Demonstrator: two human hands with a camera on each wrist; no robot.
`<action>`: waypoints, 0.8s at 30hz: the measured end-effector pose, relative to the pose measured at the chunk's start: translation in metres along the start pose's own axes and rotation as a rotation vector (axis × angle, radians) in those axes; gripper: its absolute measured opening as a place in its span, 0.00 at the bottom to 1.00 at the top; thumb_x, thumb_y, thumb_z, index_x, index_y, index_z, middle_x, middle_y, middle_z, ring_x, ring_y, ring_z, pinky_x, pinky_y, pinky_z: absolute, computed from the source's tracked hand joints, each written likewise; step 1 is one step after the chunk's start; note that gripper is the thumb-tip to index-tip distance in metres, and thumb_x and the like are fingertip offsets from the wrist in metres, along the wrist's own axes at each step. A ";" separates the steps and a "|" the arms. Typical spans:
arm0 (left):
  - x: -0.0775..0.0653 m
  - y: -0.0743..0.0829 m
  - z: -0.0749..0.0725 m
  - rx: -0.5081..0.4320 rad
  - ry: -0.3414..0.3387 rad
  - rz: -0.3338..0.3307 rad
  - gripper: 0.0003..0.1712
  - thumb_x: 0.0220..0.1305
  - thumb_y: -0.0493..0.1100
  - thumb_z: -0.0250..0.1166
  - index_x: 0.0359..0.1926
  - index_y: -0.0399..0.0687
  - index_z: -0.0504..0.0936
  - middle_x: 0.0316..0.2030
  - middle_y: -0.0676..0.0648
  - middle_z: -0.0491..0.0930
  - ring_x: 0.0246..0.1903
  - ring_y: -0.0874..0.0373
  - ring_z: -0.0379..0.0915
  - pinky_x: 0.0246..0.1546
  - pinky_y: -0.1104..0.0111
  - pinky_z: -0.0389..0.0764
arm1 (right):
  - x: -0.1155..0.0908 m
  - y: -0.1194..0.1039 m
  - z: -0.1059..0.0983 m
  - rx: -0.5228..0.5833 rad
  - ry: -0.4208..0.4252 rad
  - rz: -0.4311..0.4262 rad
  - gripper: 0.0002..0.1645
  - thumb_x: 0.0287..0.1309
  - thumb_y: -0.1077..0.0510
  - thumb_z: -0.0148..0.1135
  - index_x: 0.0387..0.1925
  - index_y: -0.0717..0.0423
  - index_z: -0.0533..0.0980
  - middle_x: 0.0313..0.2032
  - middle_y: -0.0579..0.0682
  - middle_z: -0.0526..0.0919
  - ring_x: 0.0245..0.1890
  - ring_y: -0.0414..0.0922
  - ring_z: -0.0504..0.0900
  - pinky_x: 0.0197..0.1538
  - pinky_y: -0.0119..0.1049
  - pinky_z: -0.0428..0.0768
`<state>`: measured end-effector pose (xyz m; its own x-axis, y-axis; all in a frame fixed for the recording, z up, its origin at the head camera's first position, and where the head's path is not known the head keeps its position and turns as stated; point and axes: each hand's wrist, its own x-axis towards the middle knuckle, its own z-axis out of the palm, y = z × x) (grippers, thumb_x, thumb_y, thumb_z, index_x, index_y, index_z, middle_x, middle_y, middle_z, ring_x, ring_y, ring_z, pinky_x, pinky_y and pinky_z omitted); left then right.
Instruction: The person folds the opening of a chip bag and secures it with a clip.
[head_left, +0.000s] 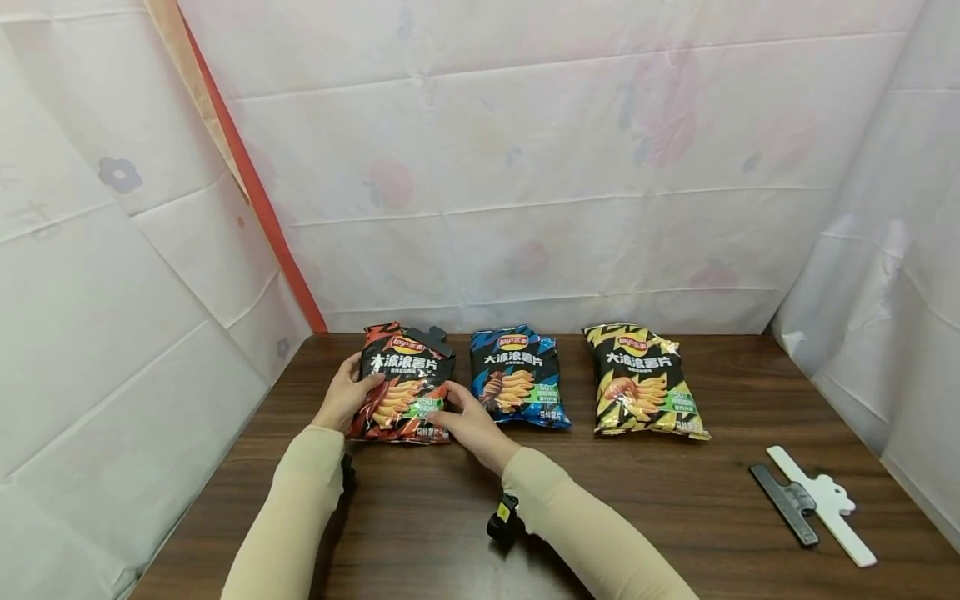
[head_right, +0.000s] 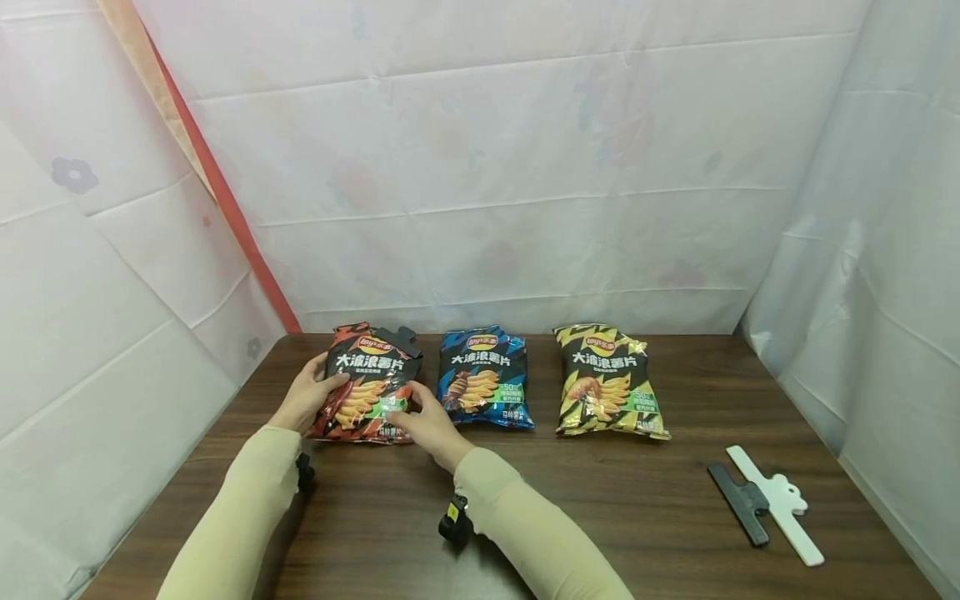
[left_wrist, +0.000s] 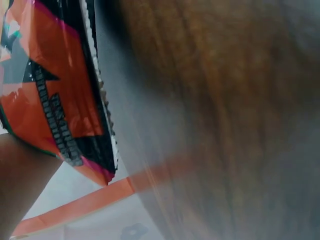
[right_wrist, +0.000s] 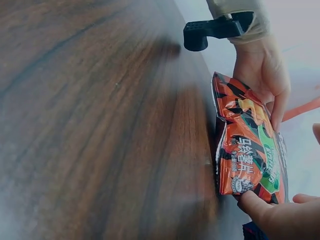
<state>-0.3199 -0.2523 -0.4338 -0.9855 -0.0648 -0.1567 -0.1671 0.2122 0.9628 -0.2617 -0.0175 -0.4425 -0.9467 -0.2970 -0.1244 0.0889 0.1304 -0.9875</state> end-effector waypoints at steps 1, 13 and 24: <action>0.001 0.000 0.000 0.003 0.010 0.001 0.44 0.72 0.43 0.57 0.78 0.49 0.40 0.73 0.34 0.56 0.59 0.46 0.69 0.44 0.70 0.78 | 0.000 0.000 0.001 -0.003 0.002 0.005 0.43 0.64 0.51 0.63 0.75 0.50 0.56 0.73 0.58 0.60 0.74 0.56 0.57 0.71 0.57 0.59; 0.007 0.002 0.001 0.029 0.074 -0.015 0.41 0.74 0.40 0.54 0.78 0.46 0.41 0.73 0.32 0.54 0.66 0.41 0.61 0.63 0.52 0.67 | 0.008 -0.002 0.004 0.008 -0.025 0.033 0.42 0.67 0.50 0.59 0.76 0.52 0.53 0.75 0.56 0.56 0.75 0.55 0.54 0.71 0.56 0.60; 0.018 0.002 0.003 0.029 0.109 -0.048 0.42 0.73 0.40 0.55 0.78 0.47 0.42 0.73 0.32 0.55 0.66 0.41 0.62 0.63 0.51 0.68 | 0.009 -0.004 0.006 0.097 -0.054 0.033 0.44 0.68 0.53 0.58 0.77 0.54 0.48 0.77 0.56 0.49 0.76 0.57 0.52 0.73 0.54 0.58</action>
<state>-0.3381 -0.2505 -0.4353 -0.9675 -0.1813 -0.1765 -0.2168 0.2342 0.9477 -0.2683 -0.0263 -0.4402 -0.9250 -0.3449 -0.1593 0.1516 0.0494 -0.9872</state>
